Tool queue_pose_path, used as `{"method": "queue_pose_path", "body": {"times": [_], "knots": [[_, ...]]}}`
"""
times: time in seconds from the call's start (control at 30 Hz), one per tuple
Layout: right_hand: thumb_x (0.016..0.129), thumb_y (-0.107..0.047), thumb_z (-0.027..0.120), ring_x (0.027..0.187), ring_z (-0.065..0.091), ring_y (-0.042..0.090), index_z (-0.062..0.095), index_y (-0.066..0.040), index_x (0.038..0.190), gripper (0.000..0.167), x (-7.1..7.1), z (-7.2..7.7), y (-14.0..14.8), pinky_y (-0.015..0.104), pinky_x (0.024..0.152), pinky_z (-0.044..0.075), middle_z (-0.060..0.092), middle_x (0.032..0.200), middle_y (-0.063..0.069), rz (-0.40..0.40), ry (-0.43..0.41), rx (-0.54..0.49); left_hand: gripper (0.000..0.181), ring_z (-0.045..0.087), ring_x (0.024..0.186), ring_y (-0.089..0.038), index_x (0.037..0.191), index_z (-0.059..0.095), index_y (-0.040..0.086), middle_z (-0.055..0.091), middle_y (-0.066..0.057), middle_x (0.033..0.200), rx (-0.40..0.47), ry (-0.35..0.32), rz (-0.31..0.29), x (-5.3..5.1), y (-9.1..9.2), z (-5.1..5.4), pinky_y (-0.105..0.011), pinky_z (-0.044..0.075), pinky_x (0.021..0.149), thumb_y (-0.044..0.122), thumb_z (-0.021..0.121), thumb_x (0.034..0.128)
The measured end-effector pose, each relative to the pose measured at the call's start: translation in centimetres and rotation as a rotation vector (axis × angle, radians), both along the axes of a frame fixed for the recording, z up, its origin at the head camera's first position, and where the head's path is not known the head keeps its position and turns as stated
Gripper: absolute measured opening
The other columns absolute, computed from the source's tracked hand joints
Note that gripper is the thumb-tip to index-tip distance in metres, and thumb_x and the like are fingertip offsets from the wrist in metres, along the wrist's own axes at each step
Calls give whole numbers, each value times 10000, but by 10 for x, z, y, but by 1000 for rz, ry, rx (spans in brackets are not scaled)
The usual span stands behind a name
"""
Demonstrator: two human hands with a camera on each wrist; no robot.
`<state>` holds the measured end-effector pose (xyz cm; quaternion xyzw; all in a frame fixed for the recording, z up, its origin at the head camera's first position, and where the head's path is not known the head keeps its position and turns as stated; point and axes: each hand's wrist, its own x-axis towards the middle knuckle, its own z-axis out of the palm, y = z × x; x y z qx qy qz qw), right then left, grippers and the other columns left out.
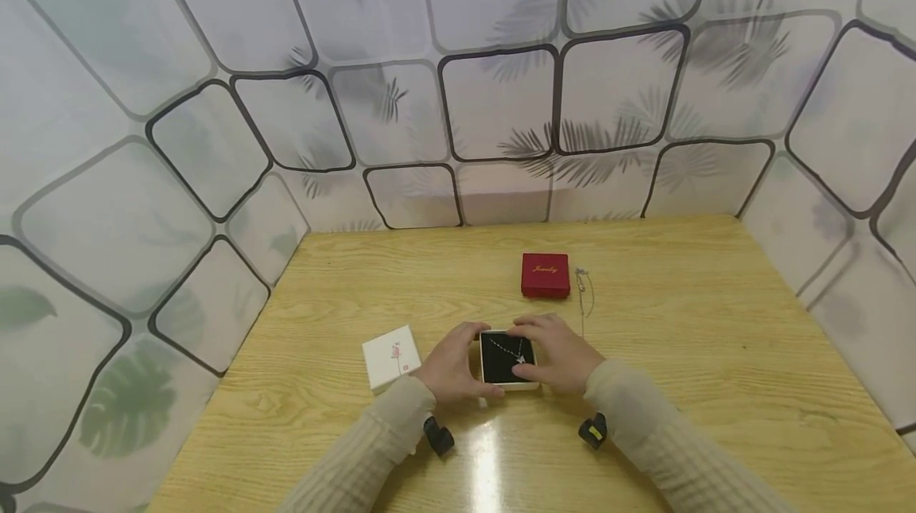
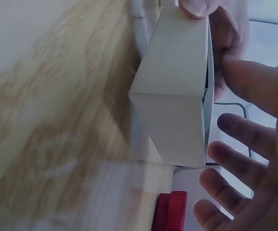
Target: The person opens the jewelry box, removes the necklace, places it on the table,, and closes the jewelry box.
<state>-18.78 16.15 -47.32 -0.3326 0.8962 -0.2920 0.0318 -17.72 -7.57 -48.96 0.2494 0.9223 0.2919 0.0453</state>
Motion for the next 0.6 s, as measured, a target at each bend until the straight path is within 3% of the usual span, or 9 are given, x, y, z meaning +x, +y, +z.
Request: {"method": "queue_pose_path", "body": {"times": [0.23,0.6], "knots": [[852,-345,737,1274,416,315,594,-116,1308,530,-2,-10,-9,549,1021,385,497,1390,105,-4,18,50,996,473,1211,-175,1405,403,80,502,-38,1330,-40,18,11,0,1,-5,-330,418,1019,539,848,642],[879,-414,688,1259,415,303,580,-51,1320,581,0,-15,-20,519,1014,405,479,1397,111,-17,38,98,995,472,1199,-159,1414,395,92,500,-18,1322,-66,12,6,-2,2,-7,-310,428,1004,575,819,656]]}}
